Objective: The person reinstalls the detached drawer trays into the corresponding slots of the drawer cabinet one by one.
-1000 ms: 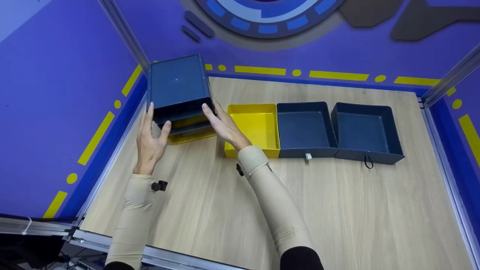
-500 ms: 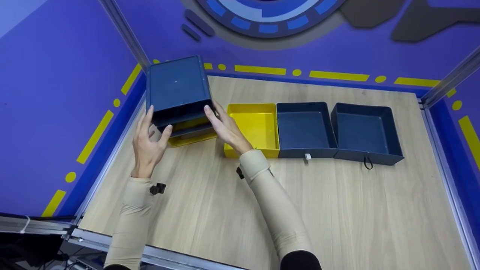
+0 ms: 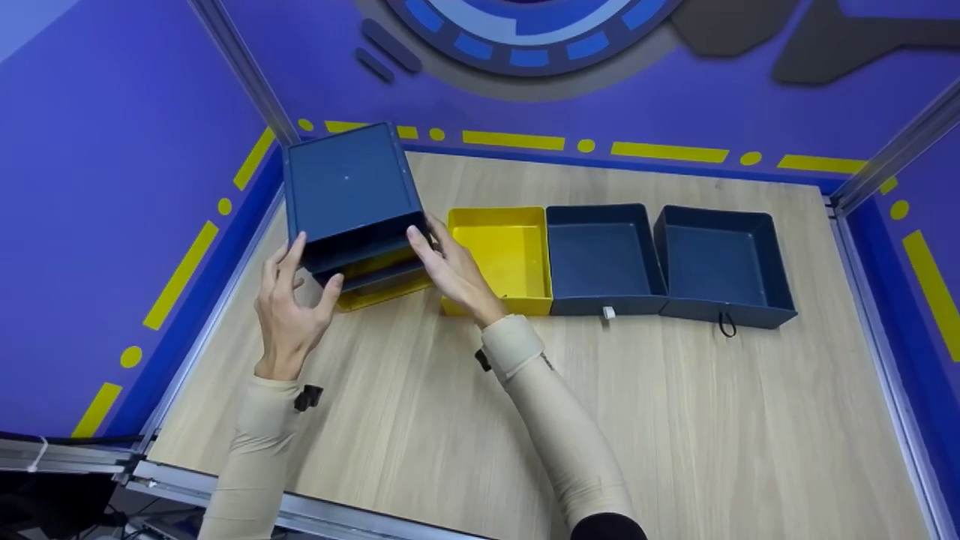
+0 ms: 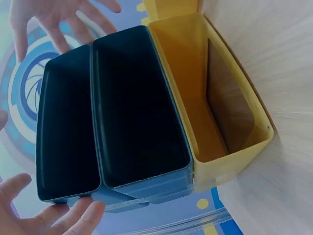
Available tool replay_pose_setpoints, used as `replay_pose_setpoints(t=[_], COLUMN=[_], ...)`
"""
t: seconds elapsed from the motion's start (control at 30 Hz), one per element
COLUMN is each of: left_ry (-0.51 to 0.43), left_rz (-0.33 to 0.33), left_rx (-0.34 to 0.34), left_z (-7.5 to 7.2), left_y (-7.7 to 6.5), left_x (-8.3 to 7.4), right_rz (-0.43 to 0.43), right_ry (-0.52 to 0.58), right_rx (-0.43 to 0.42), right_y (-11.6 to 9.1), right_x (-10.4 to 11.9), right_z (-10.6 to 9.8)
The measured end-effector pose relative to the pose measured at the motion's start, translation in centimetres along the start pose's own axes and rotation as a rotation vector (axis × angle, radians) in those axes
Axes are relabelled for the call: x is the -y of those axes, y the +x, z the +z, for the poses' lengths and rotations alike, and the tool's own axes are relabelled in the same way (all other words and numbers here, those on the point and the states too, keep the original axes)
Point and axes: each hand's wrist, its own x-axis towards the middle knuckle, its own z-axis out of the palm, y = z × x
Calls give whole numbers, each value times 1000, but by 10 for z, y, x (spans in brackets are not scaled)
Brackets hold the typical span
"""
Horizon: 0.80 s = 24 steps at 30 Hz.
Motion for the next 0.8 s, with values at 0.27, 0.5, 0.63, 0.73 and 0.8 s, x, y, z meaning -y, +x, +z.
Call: replay_pose_setpoints(t=[0.27, 0.5, 0.63, 0.73, 0.8], left_ry=[33, 70, 70, 73, 79], left_rz=[69, 115, 141, 153, 164], left_rx=[-27, -21, -34, -41, -52], left_z=[-7, -11, -12, -13, -13], left_y=[-15, -24, -31, -36, -40], left_x=[-7, -21, -26, -31, -32], right_rz=[-1, -9, -12, -13, -18], right_ry=[6, 7, 6, 3, 13], right_rx=[-16, -8, -12, -19, -22], right_y=[-3, -3, -2, -1, -1], right_x=[-1, -2, -3, -4, -5], right_z=[1, -5, -7, -8, -7])
